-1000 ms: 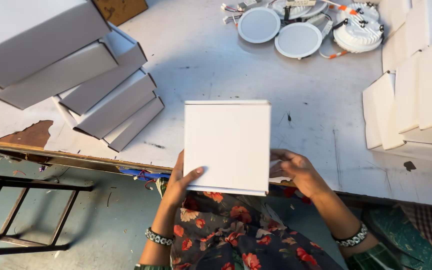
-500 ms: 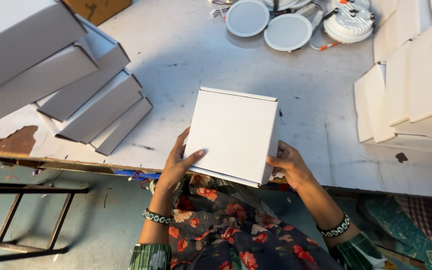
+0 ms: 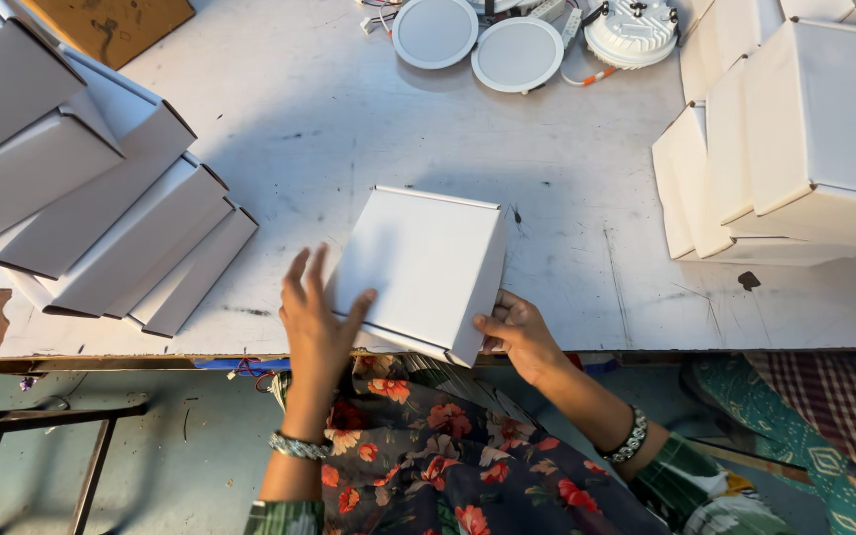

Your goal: The person repeatedly opens white cardboard boxes, places a plastic bag and a round LED light fixture inside, closes the box, and stacks it. The process is repeated multiple times in a consistent sequence.

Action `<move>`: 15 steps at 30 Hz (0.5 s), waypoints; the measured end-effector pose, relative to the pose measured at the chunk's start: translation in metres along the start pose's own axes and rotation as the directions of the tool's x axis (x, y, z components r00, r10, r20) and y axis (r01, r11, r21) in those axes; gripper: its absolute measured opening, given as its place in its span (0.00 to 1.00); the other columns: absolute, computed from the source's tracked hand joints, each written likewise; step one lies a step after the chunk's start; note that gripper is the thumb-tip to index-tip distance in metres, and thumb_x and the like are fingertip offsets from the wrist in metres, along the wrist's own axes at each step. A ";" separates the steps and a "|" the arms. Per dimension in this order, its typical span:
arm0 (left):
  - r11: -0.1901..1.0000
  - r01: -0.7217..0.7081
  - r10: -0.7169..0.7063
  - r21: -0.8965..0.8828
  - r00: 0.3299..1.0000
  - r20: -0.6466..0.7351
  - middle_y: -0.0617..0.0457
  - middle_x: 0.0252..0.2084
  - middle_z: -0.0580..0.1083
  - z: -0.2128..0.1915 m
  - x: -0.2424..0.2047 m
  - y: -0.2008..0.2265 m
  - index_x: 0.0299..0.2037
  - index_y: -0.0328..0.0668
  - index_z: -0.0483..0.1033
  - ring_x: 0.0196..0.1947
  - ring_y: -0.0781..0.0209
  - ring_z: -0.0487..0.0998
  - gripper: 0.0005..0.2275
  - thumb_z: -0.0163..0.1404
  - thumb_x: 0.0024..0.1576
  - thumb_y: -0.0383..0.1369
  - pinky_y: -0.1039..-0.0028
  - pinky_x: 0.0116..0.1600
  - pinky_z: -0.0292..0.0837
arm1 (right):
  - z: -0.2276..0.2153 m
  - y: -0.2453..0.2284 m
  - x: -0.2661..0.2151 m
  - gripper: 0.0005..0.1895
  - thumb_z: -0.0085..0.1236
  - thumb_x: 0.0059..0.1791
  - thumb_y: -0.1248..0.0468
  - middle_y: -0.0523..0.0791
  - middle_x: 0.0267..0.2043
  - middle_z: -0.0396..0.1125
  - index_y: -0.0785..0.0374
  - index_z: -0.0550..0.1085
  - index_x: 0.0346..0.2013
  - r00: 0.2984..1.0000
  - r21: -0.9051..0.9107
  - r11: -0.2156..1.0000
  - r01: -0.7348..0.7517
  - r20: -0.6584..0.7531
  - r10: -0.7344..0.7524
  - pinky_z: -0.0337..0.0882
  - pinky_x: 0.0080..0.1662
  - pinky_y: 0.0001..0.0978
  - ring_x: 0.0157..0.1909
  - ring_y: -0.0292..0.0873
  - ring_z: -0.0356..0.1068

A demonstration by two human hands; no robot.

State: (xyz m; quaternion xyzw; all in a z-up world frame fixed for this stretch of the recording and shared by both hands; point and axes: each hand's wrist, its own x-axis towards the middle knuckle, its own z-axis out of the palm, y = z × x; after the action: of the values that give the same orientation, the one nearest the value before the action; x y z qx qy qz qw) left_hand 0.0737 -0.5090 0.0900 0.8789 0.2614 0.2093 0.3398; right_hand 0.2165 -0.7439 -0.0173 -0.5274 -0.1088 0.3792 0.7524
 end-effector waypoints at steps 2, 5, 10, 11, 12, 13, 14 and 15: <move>0.958 -0.283 0.282 0.057 0.959 0.014 0.46 0.61 0.69 0.001 -0.018 0.023 0.72 0.43 0.59 0.62 0.44 0.71 0.41 0.63 0.49 0.49 0.54 0.69 0.64 | 0.011 0.003 -0.001 0.25 0.69 0.47 0.60 0.55 0.41 0.73 0.72 0.72 0.51 0.998 0.111 0.993 0.030 -0.052 -0.024 0.78 0.34 0.34 0.36 0.45 0.74; 0.845 -0.521 0.517 0.124 0.854 0.062 0.42 0.66 0.64 0.015 -0.047 0.039 0.64 0.47 0.64 0.68 0.38 0.61 0.39 0.66 0.40 0.45 0.48 0.66 0.56 | 0.031 0.006 -0.006 0.24 0.67 0.47 0.61 0.51 0.43 0.73 0.72 0.71 0.50 0.998 0.214 0.977 0.009 -0.058 0.003 0.80 0.41 0.34 0.43 0.44 0.77; 0.759 -0.533 0.620 0.375 0.767 -0.164 0.54 0.68 0.66 0.028 -0.051 -0.005 0.61 0.61 0.69 0.73 0.49 0.63 0.28 0.66 0.50 0.36 0.59 0.70 0.63 | 0.052 0.013 -0.016 0.20 0.63 0.46 0.57 0.46 0.43 0.77 0.68 0.74 0.47 0.984 -0.034 0.997 -0.074 0.161 0.079 0.81 0.43 0.33 0.45 0.44 0.79; 0.759 -0.542 0.622 0.361 0.767 -0.156 0.54 0.67 0.67 0.024 -0.045 -0.016 0.61 0.60 0.69 0.72 0.49 0.64 0.29 0.66 0.48 0.36 0.59 0.68 0.64 | 0.049 0.009 -0.013 0.19 0.62 0.47 0.56 0.46 0.43 0.77 0.66 0.75 0.46 0.977 -0.252 0.968 -0.001 0.208 0.055 0.81 0.43 0.31 0.42 0.43 0.79; 0.760 -0.550 0.624 0.347 0.768 -0.148 0.55 0.66 0.68 0.019 -0.041 -0.025 0.61 0.59 0.70 0.71 0.50 0.66 0.29 0.65 0.47 0.35 0.59 0.66 0.65 | 0.045 0.004 -0.011 0.18 0.62 0.48 0.55 0.46 0.44 0.77 0.65 0.77 0.46 0.965 -0.451 0.888 0.086 0.259 0.038 0.81 0.44 0.29 0.40 0.42 0.79; 0.761 -0.560 0.625 0.329 0.768 -0.138 0.55 0.66 0.70 0.013 -0.041 -0.031 0.61 0.58 0.70 0.70 0.50 0.68 0.29 0.65 0.46 0.34 0.59 0.64 0.66 | 0.037 -0.002 -0.010 0.15 0.63 0.49 0.53 0.46 0.37 0.77 0.61 0.79 0.39 0.970 -0.620 0.752 0.225 0.218 -0.110 0.77 0.40 0.30 0.34 0.41 0.78; 0.758 -0.563 0.626 0.331 0.770 -0.124 0.54 0.65 0.71 0.007 -0.040 -0.034 0.60 0.57 0.71 0.69 0.49 0.69 0.30 0.65 0.44 0.35 0.58 0.64 0.66 | 0.029 -0.008 -0.009 0.14 0.64 0.50 0.51 0.45 0.30 0.78 0.58 0.82 0.33 0.943 -0.762 0.562 0.322 0.204 -0.263 0.74 0.35 0.30 0.29 0.40 0.76; 0.751 -0.570 0.631 0.332 0.768 -0.110 0.54 0.64 0.71 0.001 -0.040 -0.035 0.60 0.56 0.72 0.68 0.49 0.70 0.31 0.65 0.42 0.35 0.58 0.63 0.66 | 0.018 -0.018 -0.008 0.11 0.69 0.48 0.53 0.43 0.29 0.75 0.55 0.79 0.32 0.846 -0.769 0.442 0.463 0.235 -0.479 0.70 0.34 0.29 0.31 0.37 0.73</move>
State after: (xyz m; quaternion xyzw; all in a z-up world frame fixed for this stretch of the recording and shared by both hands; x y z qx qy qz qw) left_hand 0.0321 -0.5116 0.0575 0.9266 0.0251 0.3627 0.0960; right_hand 0.2086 -0.7391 0.0078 -0.7593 -0.4027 0.0598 0.5076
